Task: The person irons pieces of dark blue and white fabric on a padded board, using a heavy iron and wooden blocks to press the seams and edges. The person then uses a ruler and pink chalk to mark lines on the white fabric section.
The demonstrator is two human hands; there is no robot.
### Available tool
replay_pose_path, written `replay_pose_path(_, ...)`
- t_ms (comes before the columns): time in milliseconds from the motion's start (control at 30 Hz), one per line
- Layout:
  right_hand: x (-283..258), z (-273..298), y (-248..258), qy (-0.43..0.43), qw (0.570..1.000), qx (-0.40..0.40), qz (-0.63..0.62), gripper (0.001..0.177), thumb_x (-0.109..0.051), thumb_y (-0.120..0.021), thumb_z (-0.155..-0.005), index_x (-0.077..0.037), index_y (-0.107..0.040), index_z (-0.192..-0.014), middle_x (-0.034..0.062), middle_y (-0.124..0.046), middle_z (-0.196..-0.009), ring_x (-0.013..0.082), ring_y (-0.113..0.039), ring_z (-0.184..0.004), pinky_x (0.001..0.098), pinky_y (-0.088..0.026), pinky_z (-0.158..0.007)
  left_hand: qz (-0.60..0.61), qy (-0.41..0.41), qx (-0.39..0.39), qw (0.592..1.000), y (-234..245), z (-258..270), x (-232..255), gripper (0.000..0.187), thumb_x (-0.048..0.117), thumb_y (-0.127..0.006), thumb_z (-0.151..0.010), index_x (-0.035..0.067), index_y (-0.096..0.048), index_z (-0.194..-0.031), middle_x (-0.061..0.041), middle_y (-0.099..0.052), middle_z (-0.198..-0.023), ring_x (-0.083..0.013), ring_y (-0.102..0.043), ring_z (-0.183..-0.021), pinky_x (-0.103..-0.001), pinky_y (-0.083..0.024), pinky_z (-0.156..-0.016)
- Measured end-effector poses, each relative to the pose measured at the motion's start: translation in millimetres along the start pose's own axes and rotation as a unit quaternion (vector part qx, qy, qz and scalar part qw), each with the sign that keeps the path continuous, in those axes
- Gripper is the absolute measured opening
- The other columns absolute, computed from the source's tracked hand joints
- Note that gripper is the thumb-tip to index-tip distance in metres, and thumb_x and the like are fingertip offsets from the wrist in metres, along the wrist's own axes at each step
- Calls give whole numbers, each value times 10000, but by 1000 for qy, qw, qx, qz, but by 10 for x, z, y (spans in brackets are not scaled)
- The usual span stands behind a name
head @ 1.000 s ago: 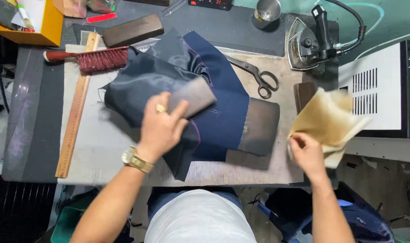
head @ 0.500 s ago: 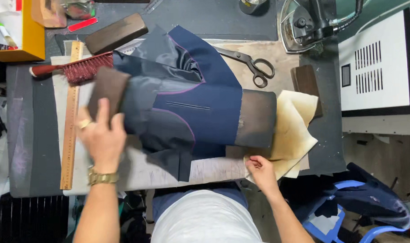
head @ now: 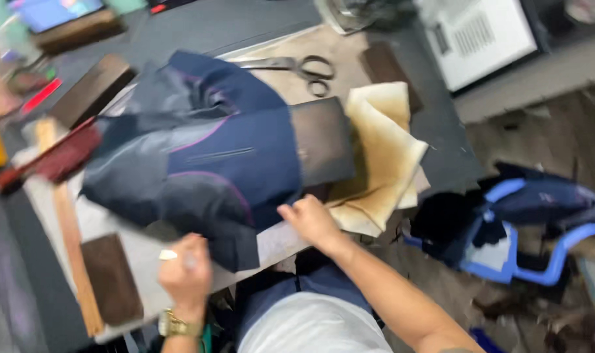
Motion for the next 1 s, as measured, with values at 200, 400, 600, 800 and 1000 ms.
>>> replay_pose_path(200,-900,1194,413,348,927,139,-16,330,-194,-561,-1037,-47,-580,-743,173,-572,-741,387,-540,-749,492,-383,-781,339,176,-259,887,-536,-98,1276,727,178,-777,-812,-1,-499,-1459,-177,-640,-1333,-242,-627,-1219,-343,-492,-1033)
replay_pose_path(400,-442,2005,1077,374,889,203,-171,46,-2,-591,-922,-8,-557,-893,168,-550,-902,378,-513,-879,461,-439,-885,301,-92,-293,903,-227,-238,2262,390,160,-782,-849,17,-714,-1206,-122,-763,-1161,-210,-736,-1039,-312,-545,-962)
replay_pose_path(600,394,3117,2395,330,883,287,-170,129,-59,-625,-1012,52,-611,-1076,169,-678,-1127,377,-682,-980,456,-571,-878,252,-498,-211,803,227,-589,4382,277,396,-676,-925,223,-734,-1133,-133,-600,-1405,-346,-589,-1305,-540,-372,-1159)
replay_pose_path(800,1805,3946,3326,254,900,282,-212,212,-60,-547,-1035,2,-572,-833,109,-549,-705,291,-527,-664,395,-416,-625,296,-456,-704,457,-1034,307,6002,323,472,-703,-918,174,-727,-1044,31,-755,-827,-143,-690,-692,-288,-505,-656)
replay_pose_path(1000,3595,4927,3769,93,854,418,-296,163,-93,-672,-947,57,-707,-1000,142,-719,-914,251,-674,-777,336,-537,-701,200,-259,-823,464,-2331,696,6495,175,292,-820,-851,125,-807,-903,60,-761,-790,-46,-644,-749,-222,-527,-691)
Point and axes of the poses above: each hand's wrist, its own z-axis away from the middle knuckle, its own y-axis out of the back of the hand, x = y × z, the point moved 10 cm from there along -z, towards the middle knuckle
